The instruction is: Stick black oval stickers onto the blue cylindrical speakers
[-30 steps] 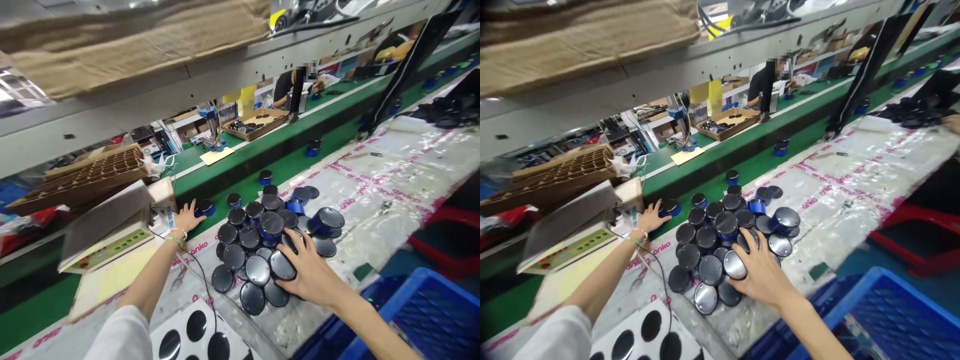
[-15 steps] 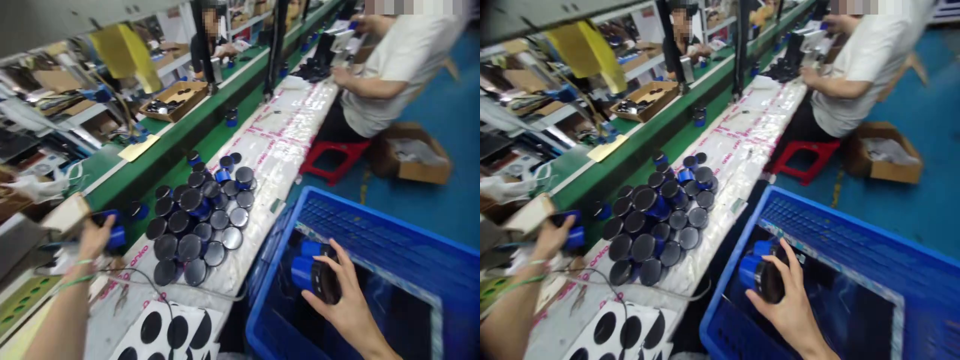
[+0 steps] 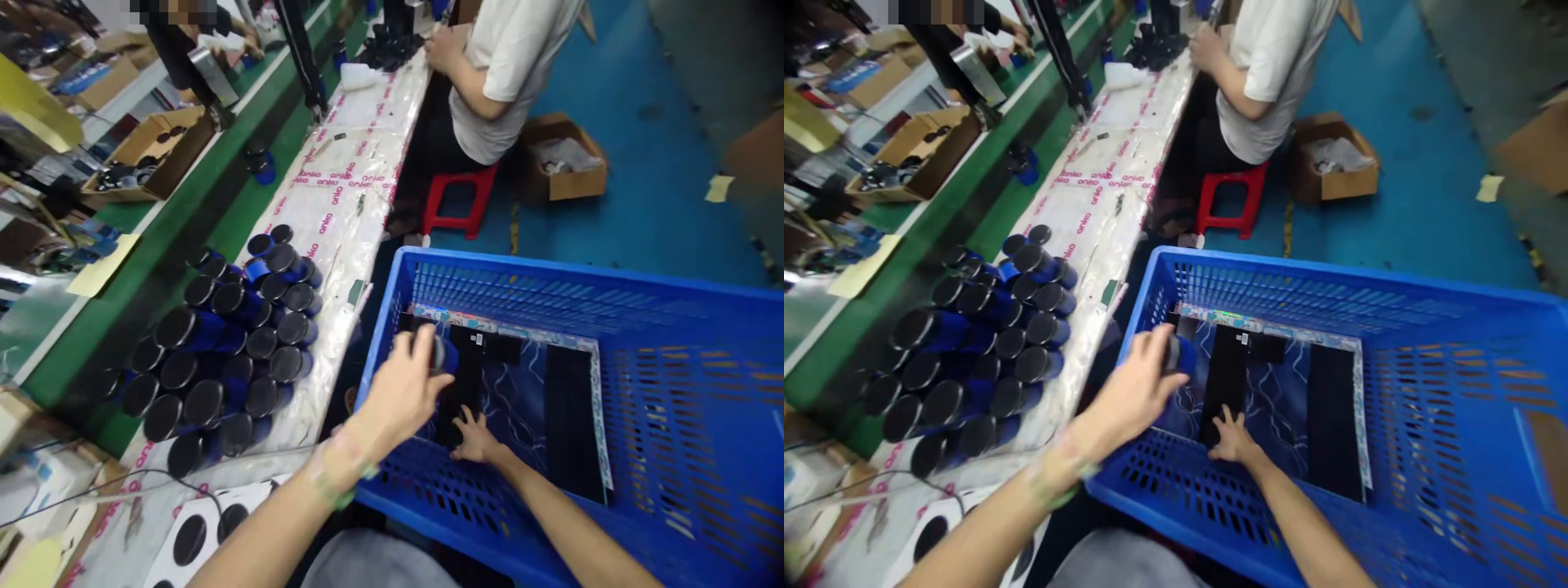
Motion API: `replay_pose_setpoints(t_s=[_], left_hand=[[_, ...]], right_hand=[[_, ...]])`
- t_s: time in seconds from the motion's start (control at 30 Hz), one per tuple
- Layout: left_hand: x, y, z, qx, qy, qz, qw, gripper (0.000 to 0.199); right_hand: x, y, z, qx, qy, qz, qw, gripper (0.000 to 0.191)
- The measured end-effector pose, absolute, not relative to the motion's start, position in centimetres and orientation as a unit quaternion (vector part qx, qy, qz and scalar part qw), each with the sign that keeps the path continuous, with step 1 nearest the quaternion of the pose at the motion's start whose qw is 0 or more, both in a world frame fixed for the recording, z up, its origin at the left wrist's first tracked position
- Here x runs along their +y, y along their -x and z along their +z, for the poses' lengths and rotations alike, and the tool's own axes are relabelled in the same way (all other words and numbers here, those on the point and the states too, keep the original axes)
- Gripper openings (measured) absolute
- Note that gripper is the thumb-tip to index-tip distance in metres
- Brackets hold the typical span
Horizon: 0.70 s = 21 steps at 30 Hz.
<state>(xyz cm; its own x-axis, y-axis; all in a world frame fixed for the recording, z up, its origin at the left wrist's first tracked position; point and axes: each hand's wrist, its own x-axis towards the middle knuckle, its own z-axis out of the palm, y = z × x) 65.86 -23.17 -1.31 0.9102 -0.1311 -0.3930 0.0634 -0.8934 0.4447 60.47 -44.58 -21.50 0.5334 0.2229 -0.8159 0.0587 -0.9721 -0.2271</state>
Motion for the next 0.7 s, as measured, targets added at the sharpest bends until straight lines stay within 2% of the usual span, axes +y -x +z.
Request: replay_pose_setpoints(t_s=[0.13,0.23,0.33,0.53,0.7], left_hand=[[-28.8,-67.9,-11.1,-0.164,-0.914,-0.338,0.153,0.051],[-28.6,-66.3,-19.0,-0.207,-0.885,-0.405,0.100,0.040],[-26.7,-63.1,-23.7,-0.216,-0.862,-0.453,0.075,0.039],[-24.9,-60.7,-25.8,-0.185,-0.823,-0.533,0.069,0.038],[-25.7,-62.0,-23.5,-0.132,-0.828,-0.540,0.072,0.036]], right_hand=[[-43.1,-61.2,-25.2,-0.029,0.874,0.481,0.062,0.045],[-42.5,-60.8,-27.5,-0.009,0.874,0.483,0.060,0.049],[-42.8,-60.6,-29.2,-0.007,0.855,0.516,0.055,0.051],[-43.1,-60.2,-30.0,-0.023,0.794,0.603,0.080,0.044],[-41.2,-59.4,-28.8,-0.021,0.804,0.580,0.128,0.038]])
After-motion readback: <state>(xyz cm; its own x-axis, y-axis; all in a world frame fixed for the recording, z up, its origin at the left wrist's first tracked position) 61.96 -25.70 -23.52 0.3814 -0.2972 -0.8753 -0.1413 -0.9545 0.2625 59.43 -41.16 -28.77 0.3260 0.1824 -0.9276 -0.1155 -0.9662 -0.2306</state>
